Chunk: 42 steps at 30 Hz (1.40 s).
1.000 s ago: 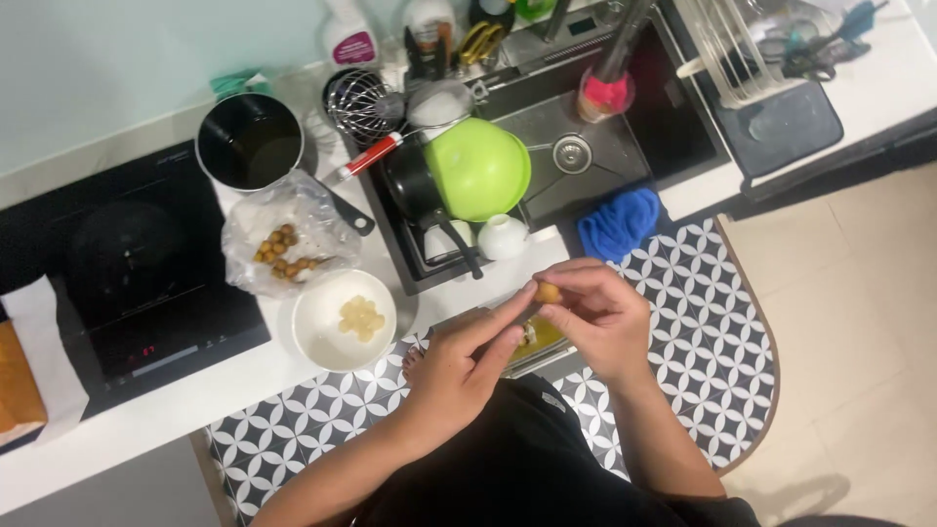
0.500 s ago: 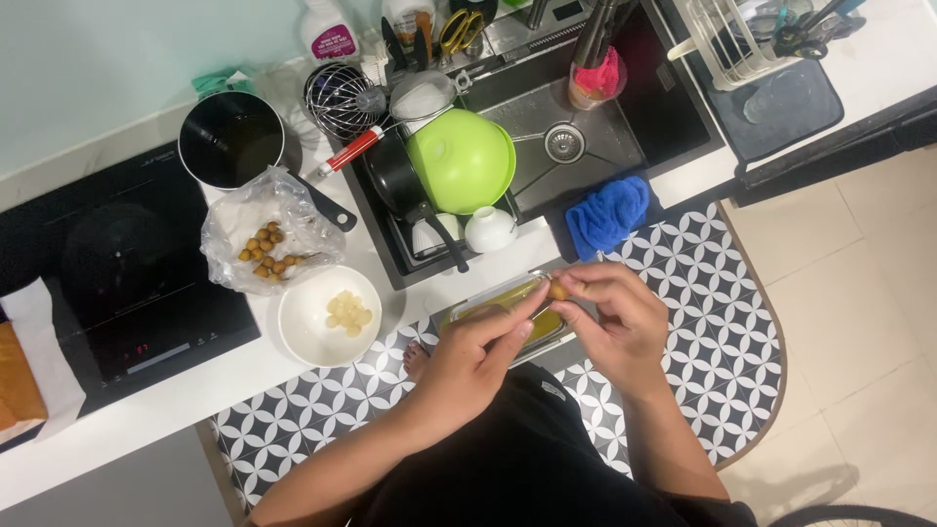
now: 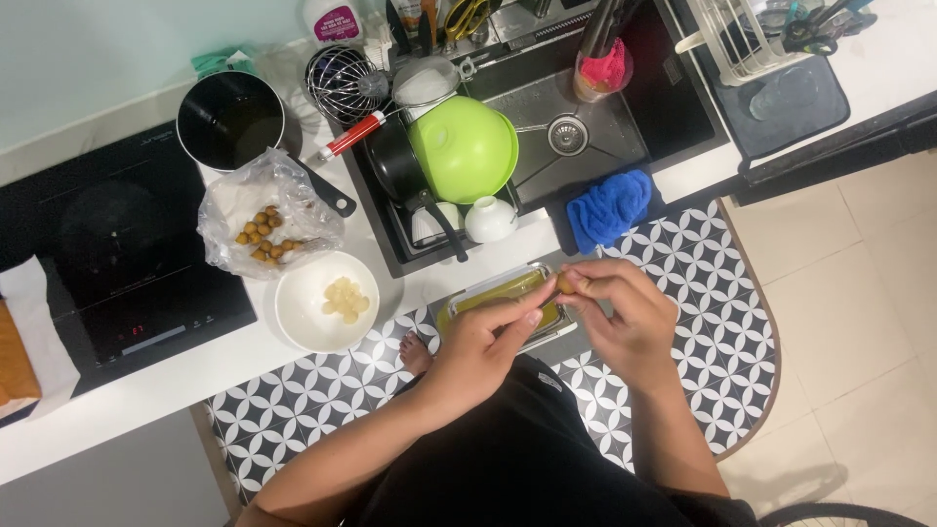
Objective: Peeling and removing pits from small round fruits into a container.
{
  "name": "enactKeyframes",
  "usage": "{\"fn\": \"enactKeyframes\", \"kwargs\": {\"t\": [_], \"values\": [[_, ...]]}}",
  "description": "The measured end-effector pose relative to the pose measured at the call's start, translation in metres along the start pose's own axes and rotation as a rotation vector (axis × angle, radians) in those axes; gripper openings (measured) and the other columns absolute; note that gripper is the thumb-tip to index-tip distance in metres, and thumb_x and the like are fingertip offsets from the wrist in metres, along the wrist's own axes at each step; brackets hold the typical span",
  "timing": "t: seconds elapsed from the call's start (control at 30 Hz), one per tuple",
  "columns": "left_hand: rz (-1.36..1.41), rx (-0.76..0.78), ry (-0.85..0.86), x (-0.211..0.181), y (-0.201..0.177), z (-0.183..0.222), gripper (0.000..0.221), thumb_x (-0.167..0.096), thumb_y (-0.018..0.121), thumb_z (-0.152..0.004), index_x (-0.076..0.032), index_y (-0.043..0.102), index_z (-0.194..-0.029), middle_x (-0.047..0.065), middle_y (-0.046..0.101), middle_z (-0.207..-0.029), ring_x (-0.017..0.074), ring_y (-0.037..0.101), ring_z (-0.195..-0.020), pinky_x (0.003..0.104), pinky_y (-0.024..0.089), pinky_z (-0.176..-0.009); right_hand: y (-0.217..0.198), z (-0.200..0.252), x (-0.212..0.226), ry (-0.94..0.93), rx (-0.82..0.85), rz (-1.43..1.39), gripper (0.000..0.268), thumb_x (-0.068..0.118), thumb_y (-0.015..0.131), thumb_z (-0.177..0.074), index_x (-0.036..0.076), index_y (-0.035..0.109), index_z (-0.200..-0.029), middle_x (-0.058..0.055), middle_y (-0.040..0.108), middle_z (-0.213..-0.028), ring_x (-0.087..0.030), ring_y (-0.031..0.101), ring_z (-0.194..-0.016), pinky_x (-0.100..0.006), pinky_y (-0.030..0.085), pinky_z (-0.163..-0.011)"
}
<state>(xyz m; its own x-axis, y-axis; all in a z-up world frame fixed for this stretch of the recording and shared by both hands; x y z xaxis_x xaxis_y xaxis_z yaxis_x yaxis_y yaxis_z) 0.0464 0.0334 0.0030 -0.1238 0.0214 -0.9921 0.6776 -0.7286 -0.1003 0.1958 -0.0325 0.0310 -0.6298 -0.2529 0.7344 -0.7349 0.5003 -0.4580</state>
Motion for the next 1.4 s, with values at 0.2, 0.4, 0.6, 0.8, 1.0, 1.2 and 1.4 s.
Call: {"fn": "enactKeyframes", "kwargs": {"t": [0.2, 0.4, 0.6, 0.8, 1.0, 1.2, 1.4], "values": [[0.201, 0.022, 0.102, 0.020, 0.005, 0.000, 0.036, -0.012, 0.056, -0.110, -0.005, 0.059, -0.145, 0.013, 0.070, -0.136, 0.0103, 0.063, -0.122, 0.027, 0.049, -0.104, 0.004, -0.002, 0.008, -0.053, 0.021, 0.160, 0.022, -0.008, 0.083, -0.082, -0.005, 0.067, -0.097, -0.015, 0.071, -0.107, -0.021, 0.074, -0.096, -0.028, 0.062, -0.082], [-0.056, -0.090, -0.037, 0.008, 0.007, -0.001, 0.039, -0.014, 0.060, -0.104, -0.015, 0.065, -0.143, 0.012, 0.064, -0.078, 0.0129, 0.054, -0.069, 0.028, 0.050, -0.069, 0.008, 0.012, -0.003, 0.070, -0.134, 0.055, 0.024, -0.007, 0.084, -0.084, -0.006, 0.064, -0.097, -0.016, 0.069, -0.109, -0.022, 0.072, -0.100, -0.027, 0.060, -0.084], [-0.016, -0.153, 0.142, -0.007, 0.008, 0.005, 0.036, -0.011, 0.057, -0.107, -0.011, 0.062, -0.143, 0.011, 0.069, -0.093, 0.0122, 0.061, -0.079, 0.027, 0.053, -0.078, 0.020, 0.043, -0.020, 0.181, -0.320, -0.125, 0.021, -0.011, 0.079, -0.088, -0.007, 0.060, -0.097, -0.016, 0.063, -0.114, -0.022, 0.072, -0.106, -0.028, 0.062, -0.089], [0.219, -0.042, 0.036, 0.022, 0.006, 0.003, 0.038, -0.017, 0.052, -0.109, -0.004, 0.057, -0.145, 0.000, 0.070, -0.126, 0.0095, 0.060, -0.100, 0.025, 0.050, -0.086, 0.028, 0.063, -0.038, 0.336, -0.324, -0.395, 0.023, -0.013, 0.070, -0.093, -0.008, 0.059, -0.112, -0.017, 0.060, -0.123, -0.024, 0.070, -0.110, -0.032, 0.062, -0.095], [0.035, 0.081, -0.364, 0.166, 0.002, -0.006, 0.040, -0.023, 0.058, -0.110, -0.010, 0.065, -0.147, 0.010, 0.065, -0.096, 0.0186, 0.055, -0.087, 0.037, 0.042, -0.078, 0.030, 0.091, -0.095, 0.644, -0.166, -0.832, 0.028, -0.002, 0.065, -0.097, -0.005, 0.062, -0.125, -0.018, 0.067, -0.124, -0.023, 0.068, -0.105, -0.038, 0.059, -0.095], [-0.468, 0.233, -0.228, 0.273, 0.048, -0.010, 0.044, -0.024, 0.059, -0.101, -0.007, 0.061, -0.142, 0.022, 0.072, -0.111, 0.0326, 0.068, -0.099, 0.039, 0.050, -0.087, 0.032, 0.088, -0.101, 0.697, -0.083, -1.162, 0.029, 0.014, 0.066, -0.103, -0.003, 0.062, -0.127, -0.017, 0.070, -0.122, -0.023, 0.068, -0.101, -0.038, 0.056, -0.094], [-0.046, 0.060, -0.075, 0.077, 0.009, -0.012, 0.037, -0.019, 0.055, -0.107, -0.008, 0.060, -0.142, 0.017, 0.075, -0.117, 0.0264, 0.074, -0.105, 0.034, 0.055, -0.089, 0.023, 0.083, -0.090, 0.721, -0.052, -1.165, 0.034, 0.015, 0.068, -0.100, -0.001, 0.065, -0.130, -0.016, 0.070, -0.116, -0.021, 0.067, -0.092, -0.034, 0.054, -0.080]]}}
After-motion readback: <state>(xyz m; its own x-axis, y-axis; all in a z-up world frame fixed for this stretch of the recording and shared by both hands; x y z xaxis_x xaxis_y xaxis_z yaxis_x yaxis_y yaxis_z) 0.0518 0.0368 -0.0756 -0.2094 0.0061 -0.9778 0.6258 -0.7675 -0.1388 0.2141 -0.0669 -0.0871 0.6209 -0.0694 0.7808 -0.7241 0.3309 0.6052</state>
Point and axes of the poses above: each hand's wrist, its own z-axis away from the middle knuckle, its own y-axis out of the palm, x = y × z, the point moved 6 cm from there along -z, towards the middle knuckle
